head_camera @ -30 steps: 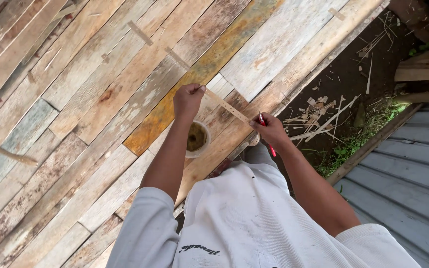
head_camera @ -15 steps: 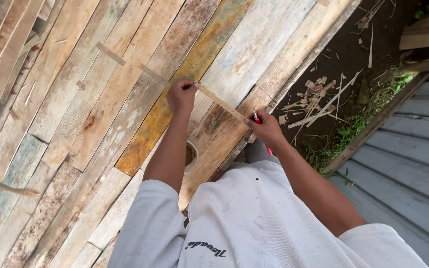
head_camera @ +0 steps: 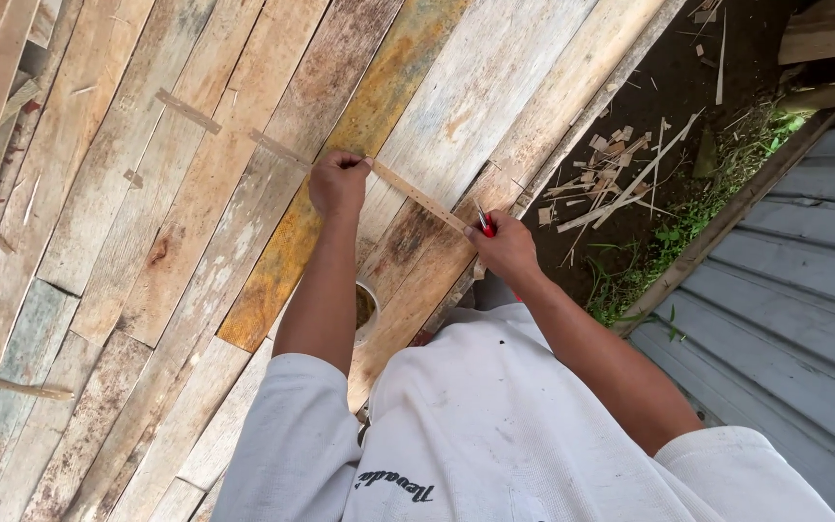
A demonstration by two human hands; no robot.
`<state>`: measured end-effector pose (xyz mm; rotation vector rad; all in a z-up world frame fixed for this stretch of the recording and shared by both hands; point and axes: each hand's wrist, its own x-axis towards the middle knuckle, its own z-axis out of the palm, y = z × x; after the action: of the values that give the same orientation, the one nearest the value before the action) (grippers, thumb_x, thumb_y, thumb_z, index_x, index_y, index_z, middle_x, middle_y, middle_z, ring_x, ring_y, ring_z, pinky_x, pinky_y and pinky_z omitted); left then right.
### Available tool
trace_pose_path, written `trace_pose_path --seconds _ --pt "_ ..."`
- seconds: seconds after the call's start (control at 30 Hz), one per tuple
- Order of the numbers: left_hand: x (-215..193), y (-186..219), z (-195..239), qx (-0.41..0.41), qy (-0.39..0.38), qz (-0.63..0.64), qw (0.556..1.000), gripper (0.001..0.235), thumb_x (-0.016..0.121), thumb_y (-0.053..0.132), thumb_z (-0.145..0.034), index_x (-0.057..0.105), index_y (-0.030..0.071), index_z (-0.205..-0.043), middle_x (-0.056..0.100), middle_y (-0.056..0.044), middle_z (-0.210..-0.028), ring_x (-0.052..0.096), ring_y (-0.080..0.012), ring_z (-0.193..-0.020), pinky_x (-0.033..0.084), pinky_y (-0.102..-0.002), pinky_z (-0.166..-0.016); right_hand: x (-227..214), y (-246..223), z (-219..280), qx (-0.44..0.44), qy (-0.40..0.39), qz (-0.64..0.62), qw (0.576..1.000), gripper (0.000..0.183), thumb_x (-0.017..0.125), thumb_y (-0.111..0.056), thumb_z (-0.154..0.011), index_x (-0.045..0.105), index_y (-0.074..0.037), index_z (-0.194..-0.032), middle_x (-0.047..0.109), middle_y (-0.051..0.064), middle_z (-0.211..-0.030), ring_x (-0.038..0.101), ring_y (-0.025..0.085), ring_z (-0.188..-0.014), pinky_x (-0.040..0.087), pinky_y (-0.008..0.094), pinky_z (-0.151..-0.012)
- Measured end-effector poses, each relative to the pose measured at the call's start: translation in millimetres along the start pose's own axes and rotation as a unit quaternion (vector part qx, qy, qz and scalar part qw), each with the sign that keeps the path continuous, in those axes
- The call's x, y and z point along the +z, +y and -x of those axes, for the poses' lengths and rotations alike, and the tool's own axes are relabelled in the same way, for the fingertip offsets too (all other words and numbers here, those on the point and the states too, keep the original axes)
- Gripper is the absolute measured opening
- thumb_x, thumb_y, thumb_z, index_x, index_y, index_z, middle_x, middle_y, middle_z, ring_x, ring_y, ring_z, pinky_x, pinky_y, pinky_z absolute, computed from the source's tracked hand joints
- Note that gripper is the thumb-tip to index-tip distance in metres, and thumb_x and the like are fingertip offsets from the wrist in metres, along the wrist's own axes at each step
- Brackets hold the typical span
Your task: The person uses a red utility knife to scrape and remove small wooden pieces from a weathered wooden surface. They repeatedly lift and scrape thin strips of wood, occasionally using a small container as a guide or support while working across the surface.
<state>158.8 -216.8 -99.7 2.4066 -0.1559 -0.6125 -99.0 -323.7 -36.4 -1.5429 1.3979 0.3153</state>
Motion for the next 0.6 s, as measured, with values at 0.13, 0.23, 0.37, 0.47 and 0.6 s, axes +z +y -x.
trace_pose_path --seconds 0.13,0.23,0.37,0.47,0.6 --pt "7 -5 -5 -0.003 0.004 -0.012 1.000 0.014 0.086 0.032 -0.075 0.080 0.023 -0.083 0.075 0.001 -0.078 0.076 -0.0274 -0.084 0.057 -0.039 -0.074 2 -2 -3 0.012 0.000 0.023 1.000 0.022 0.077 -0.040 -0.086 0.078 -0.024 -0.101 0.073 0.006 -0.091 0.072 0.030 -0.097 0.054 0.040 -0.085" --pt "10 -8 -9 -0.012 0.010 -0.021 1.000 0.015 0.087 0.036 -0.072 0.079 0.026 -0.081 0.075 0.004 -0.078 0.076 -0.0252 -0.085 0.057 -0.038 -0.074 3 -5 -4 0.014 0.002 0.041 0.999 0.022 0.077 -0.040 -0.087 0.079 -0.024 -0.101 0.073 0.007 -0.090 0.072 0.031 -0.097 0.055 0.041 -0.084" --pt "8 -4 -8 -0.018 0.008 -0.018 1.000 0.014 0.087 0.035 -0.071 0.078 0.027 -0.079 0.075 0.005 -0.076 0.076 -0.0242 -0.083 0.056 -0.036 -0.075 7 -4 -10 0.024 0.001 0.074 0.997 0.024 0.076 -0.045 -0.084 0.078 -0.026 -0.099 0.073 0.005 -0.090 0.073 0.029 -0.099 0.055 0.040 -0.086" --pt "6 -2 -8 -0.022 0.010 -0.017 1.000 0.014 0.087 0.034 -0.070 0.078 0.028 -0.077 0.074 0.005 -0.075 0.076 -0.0243 -0.082 0.056 -0.036 -0.075 9 -8 -10 0.031 0.004 0.096 0.995 0.024 0.075 -0.046 -0.083 0.078 -0.029 -0.099 0.074 0.003 -0.091 0.073 0.029 -0.102 0.055 0.040 -0.088" --pt "6 -2 -9 -0.025 0.012 -0.024 0.999 0.013 0.088 0.035 -0.068 0.078 0.028 -0.074 0.074 0.005 -0.073 0.076 -0.0245 -0.081 0.056 -0.035 -0.072 11 -8 -12 0.033 0.011 0.107 0.994 0.022 0.075 -0.045 -0.083 0.078 -0.028 -0.097 0.074 0.003 -0.089 0.073 0.029 -0.100 0.056 0.041 -0.087"
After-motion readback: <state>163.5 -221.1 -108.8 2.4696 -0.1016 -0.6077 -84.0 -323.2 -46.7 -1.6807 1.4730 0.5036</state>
